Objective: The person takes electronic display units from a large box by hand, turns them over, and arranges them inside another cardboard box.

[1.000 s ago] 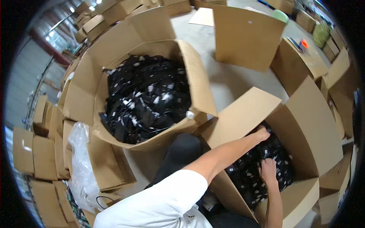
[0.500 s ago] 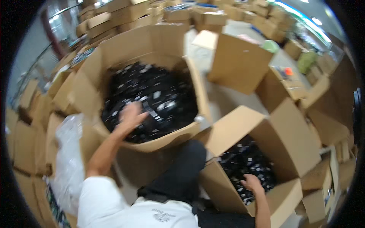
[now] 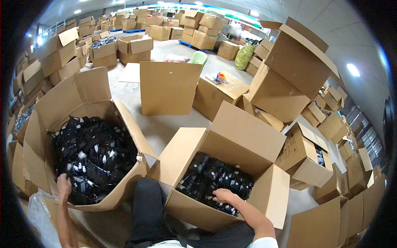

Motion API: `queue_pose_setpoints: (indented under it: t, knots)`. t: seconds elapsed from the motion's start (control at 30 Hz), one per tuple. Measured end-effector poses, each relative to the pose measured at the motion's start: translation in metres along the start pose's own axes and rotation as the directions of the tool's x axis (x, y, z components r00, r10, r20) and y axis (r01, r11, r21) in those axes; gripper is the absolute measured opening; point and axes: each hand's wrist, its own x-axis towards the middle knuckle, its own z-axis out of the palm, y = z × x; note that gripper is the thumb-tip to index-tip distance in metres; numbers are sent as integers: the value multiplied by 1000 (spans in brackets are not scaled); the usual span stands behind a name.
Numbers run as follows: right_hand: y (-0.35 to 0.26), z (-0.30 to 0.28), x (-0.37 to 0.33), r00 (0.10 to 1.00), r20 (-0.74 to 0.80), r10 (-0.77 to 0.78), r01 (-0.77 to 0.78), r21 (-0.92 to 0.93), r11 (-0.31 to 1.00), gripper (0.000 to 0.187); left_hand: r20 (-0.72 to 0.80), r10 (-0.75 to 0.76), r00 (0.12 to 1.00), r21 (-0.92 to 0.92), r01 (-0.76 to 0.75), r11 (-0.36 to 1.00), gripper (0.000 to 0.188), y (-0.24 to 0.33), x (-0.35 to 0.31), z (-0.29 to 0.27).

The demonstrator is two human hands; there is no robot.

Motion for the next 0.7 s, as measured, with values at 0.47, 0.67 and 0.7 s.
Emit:
queue_pose_setpoints:
  t: [0.47,0.67,0.7]
  knots:
    - [9,-18,-2,952,-279,-125,144,51,988,41,-137,-9,991,-920,-124,371,29,245,141,-185]
    - [-104,-155,-31,747,-655,-117,468,392,792,18,-98,143,985,-928,-143,344,29,321,134,-212]
    - [-120,-181,-37,726,-681,-94,447,364,817,21,-100,225,969,-909,-181,376,30,339,131,-216]
